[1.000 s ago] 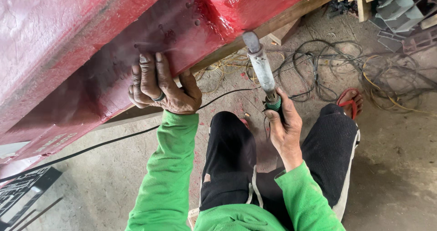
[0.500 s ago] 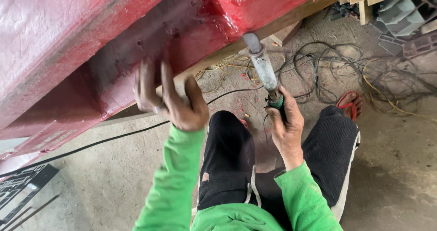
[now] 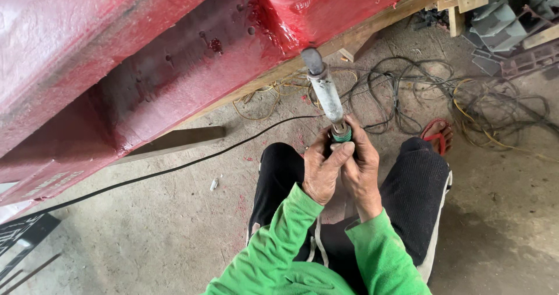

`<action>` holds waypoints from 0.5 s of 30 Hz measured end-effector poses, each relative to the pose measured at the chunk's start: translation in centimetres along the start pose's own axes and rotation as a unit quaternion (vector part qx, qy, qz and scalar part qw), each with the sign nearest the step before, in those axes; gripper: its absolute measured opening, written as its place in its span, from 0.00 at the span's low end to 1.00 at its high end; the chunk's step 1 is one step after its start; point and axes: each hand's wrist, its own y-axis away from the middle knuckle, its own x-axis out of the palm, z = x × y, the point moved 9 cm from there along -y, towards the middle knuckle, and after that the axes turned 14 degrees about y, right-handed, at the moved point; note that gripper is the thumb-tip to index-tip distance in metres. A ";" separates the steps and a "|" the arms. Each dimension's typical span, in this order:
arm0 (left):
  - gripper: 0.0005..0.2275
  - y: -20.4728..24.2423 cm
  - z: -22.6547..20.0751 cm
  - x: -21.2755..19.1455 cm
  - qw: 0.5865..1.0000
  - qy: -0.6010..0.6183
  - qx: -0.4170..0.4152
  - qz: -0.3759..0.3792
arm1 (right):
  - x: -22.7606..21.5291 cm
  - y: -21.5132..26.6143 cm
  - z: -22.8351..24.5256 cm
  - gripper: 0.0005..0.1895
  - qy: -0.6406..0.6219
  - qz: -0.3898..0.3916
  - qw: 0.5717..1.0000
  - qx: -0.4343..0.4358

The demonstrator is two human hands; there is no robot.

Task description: The person uses a soldering iron to smooth the edges of a red plastic object. They hold the object with one hand and apply the hot tip along the seams and edges to melt and flatten the surface.

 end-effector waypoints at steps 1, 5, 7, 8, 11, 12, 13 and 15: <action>0.23 0.0 -0.1 -0.1 1.000 -0.023 0.005 -0.005 | 0.0 0.0 -0.1 0.26 0.000 0.006 1.000 -0.002; 0.20 0.4 -0.7 0.0 0.999 -0.030 0.031 -0.013 | 0.2 -0.1 -0.8 0.25 0.000 0.027 0.999 0.028; 0.19 0.6 -1.2 0.0 0.996 -0.076 0.049 -0.019 | 0.2 -0.2 -0.6 0.25 0.019 0.028 0.999 0.019; 0.18 0.7 -1.4 0.0 0.993 -0.099 0.058 -0.023 | 0.3 -0.2 -0.4 0.25 0.011 0.031 0.999 0.015; 0.18 0.8 -1.8 0.0 0.994 -0.085 0.064 -0.028 | 0.6 -0.3 0.2 0.24 -0.008 0.037 0.999 0.008; 0.18 0.9 -1.8 0.0 0.994 -0.083 0.061 -0.028 | 0.6 -0.2 0.3 0.24 -0.010 0.038 0.999 0.010; 0.18 1.0 -1.8 0.1 0.995 -0.082 0.058 -0.027 | 0.6 -0.1 0.4 0.23 -0.011 0.040 0.999 0.013; 0.19 0.9 -1.8 0.2 0.995 -0.074 0.057 -0.023 | 0.4 -0.1 1.0 0.22 0.025 0.033 0.999 -0.002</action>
